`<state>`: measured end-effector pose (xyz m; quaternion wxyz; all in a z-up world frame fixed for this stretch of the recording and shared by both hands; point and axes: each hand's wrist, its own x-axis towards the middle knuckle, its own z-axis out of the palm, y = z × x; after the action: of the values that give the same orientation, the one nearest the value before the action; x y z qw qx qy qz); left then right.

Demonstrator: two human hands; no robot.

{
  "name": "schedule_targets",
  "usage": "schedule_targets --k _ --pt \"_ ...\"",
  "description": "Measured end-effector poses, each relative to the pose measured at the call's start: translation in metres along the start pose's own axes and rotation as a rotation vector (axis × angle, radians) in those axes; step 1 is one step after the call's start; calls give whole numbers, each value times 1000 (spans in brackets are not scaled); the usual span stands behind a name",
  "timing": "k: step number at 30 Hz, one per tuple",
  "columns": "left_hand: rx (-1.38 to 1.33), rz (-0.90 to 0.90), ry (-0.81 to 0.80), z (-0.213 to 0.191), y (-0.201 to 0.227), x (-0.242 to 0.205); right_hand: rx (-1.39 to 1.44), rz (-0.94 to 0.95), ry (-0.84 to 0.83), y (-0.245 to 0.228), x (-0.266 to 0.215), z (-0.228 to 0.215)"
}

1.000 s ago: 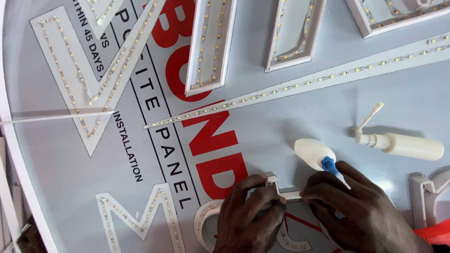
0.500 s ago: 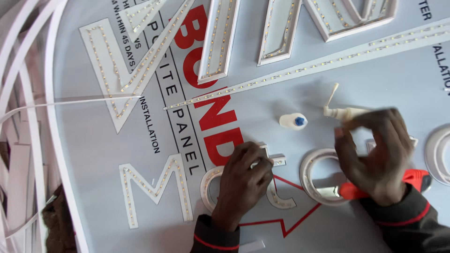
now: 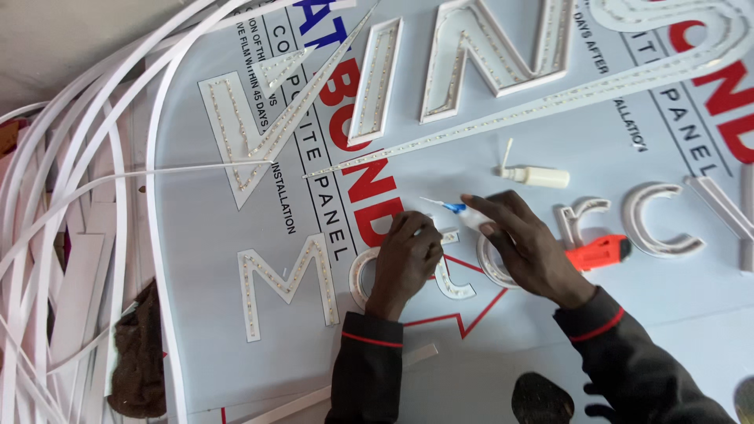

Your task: The person assembles illuminated letters on a workbench. They apply glue to the edges of the letter components and press them together, then use a utility knife to trim excess material from the joints.

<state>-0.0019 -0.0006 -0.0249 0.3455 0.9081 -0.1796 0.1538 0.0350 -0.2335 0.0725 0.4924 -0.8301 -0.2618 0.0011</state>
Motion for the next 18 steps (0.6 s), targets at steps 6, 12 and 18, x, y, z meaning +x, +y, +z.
schedule_targets --k 6,12,18 --pt "-10 39 3 9 -15 -1 -193 33 371 4 -89 -6" --pt "-31 73 17 -1 -5 1 -366 -239 383 2 -98 12" --pt "-27 74 20 0 -8 1 -451 -279 389 7 -87 30"
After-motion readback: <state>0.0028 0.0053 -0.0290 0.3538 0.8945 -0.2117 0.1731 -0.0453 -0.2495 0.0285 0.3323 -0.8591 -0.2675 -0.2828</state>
